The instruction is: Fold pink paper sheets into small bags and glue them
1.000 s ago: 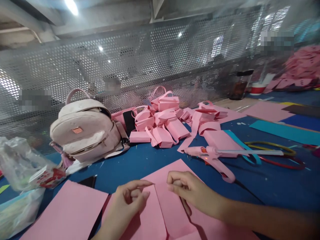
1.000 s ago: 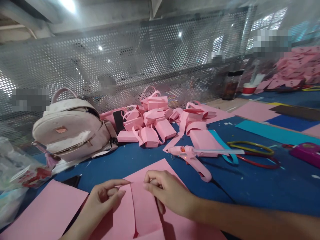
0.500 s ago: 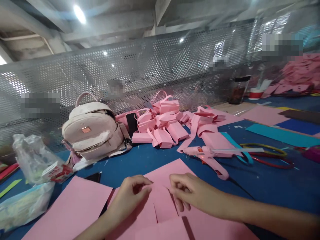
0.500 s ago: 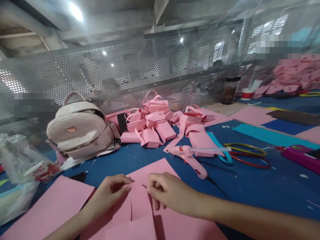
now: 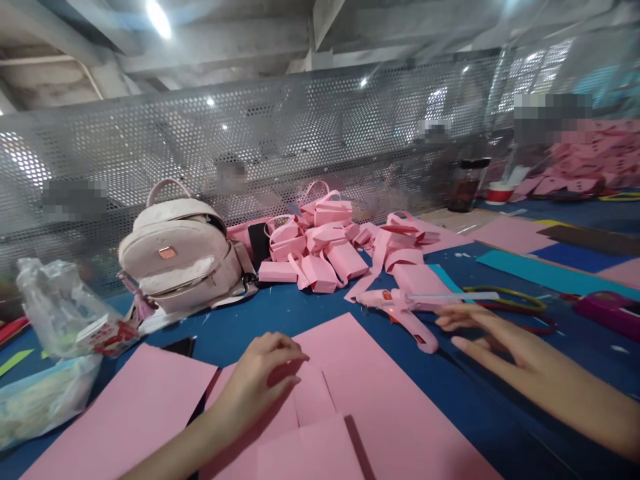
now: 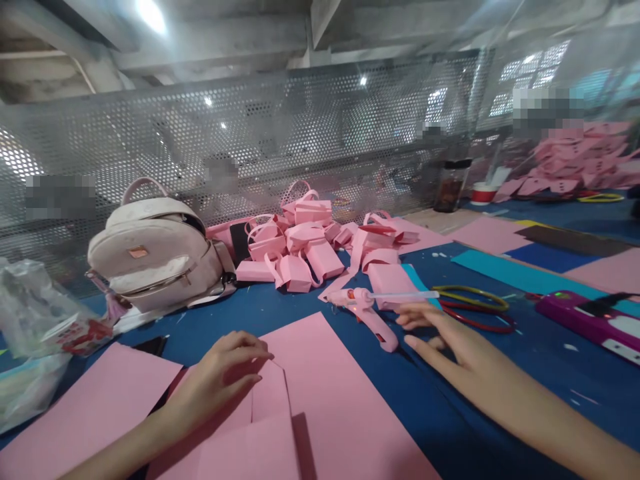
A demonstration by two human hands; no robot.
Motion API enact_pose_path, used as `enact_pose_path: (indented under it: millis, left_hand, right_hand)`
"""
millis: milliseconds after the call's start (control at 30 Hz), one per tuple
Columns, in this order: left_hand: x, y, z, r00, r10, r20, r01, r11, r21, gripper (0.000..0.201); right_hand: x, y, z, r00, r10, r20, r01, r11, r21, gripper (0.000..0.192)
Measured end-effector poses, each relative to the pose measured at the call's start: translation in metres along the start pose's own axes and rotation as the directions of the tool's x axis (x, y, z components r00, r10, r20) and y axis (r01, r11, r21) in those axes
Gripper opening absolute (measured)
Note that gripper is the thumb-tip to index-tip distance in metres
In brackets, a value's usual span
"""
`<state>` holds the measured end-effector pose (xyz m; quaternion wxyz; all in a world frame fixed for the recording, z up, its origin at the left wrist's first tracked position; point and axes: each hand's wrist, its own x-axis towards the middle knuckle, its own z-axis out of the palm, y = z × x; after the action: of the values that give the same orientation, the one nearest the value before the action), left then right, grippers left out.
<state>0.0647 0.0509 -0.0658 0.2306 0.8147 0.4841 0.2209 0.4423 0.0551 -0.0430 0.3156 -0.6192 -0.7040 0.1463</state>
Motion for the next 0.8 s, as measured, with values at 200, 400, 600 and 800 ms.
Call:
enact_pose_path:
  millis: [200,400,600,800]
  left_hand:
    - [-0.003,-0.007,0.010,0.992,0.058,-0.112,-0.049,0.996,0.078,0.027]
    - [-0.002,-0.015,0.020,0.968,0.159,-0.194,-0.144,0.986,0.089,0.018]
    - [-0.005,-0.012,0.020,0.980,0.061,-0.187,-0.068,0.997,-0.030,0.018]
    - [0.003,-0.004,0.013,0.990,-0.115,-0.076,0.094,0.967,-0.235,0.019]
  right_hand:
    - [0.019,0.010,0.026,0.980,0.009,0.199,0.010,0.995,-0.096,0.058]
    - [0.030,0.005,0.038,0.985,-0.041,0.170,0.069,0.984,-0.163,0.057]
    - [0.029,-0.007,0.033,0.992,-0.099,0.081,0.099,0.995,0.009,0.053]
    - [0.031,-0.035,0.028,0.960,0.002,0.279,-0.022,0.997,0.071,0.057]
